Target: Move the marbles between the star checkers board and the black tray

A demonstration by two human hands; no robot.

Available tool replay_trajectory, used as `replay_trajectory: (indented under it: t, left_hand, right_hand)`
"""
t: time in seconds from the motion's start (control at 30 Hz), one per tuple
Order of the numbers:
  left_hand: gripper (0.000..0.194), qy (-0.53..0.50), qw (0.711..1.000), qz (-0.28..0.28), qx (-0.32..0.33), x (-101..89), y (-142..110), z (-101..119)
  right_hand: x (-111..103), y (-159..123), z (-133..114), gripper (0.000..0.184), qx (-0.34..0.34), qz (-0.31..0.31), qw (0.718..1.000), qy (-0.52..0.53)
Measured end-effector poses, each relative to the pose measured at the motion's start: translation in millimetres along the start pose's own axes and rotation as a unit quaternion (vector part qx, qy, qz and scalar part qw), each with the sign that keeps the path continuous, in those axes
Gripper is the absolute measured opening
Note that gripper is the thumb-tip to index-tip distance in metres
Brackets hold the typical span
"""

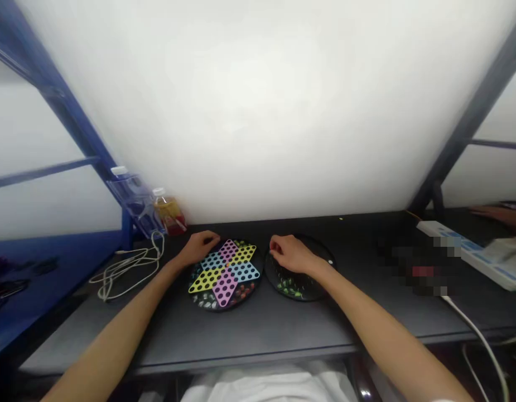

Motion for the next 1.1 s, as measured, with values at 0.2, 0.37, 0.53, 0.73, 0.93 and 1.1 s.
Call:
replay_trajectory:
  t: [0.2, 0.37, 0.53, 0.73, 0.93, 1.1]
  left_hand:
    - [0.032, -0.027, 0.997, -0.063, -0.021, -5.5, 2, -7]
    - [0.03, -0.043, 0.989, -0.137, -0.045, -19.7, -3, -16]
    - [0.032, -0.008, 0.992, -0.113, -0.058, -22.2, -6, -14]
    - [0.041, 0.056, 0.997, -0.026, -0.036, -20.2, -3, -4]
    - [0.036, 0.03, 0.995, -0.093, -0.027, -11.9, -3, -5]
    - [0.034, -0.001, 0.993, -0.119, -0.006, -7.5, -5, 3]
  right_hand:
    - [7, 2, -20, 0.014, -0.036, -0.009, 0.997, -0.071]
    - [19, 2, -33, 0.028, -0.127, -0.032, 0.99, -0.041]
    - [25, 2, -47, 0.025, -0.166, -0.055, 0.983, -0.051]
    - [26, -1, -79, 0.024, -0.202, -0.088, 0.975, 0.019]
    - [15, 2, -54, 0.024, -0.137, -0.019, 0.989, -0.046]
    - [11, 3, -37, 0.023, -0.104, -0.001, 0.992, -0.076]
Point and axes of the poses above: each hand's wrist, its own y-axis towards the middle knuckle, its own x-axis out of the palm, z = x × y, the point moved 9 cm from there along y, towards the middle knuckle, and after that the axes turned 15 degrees about -x, right-handed, at the moved point
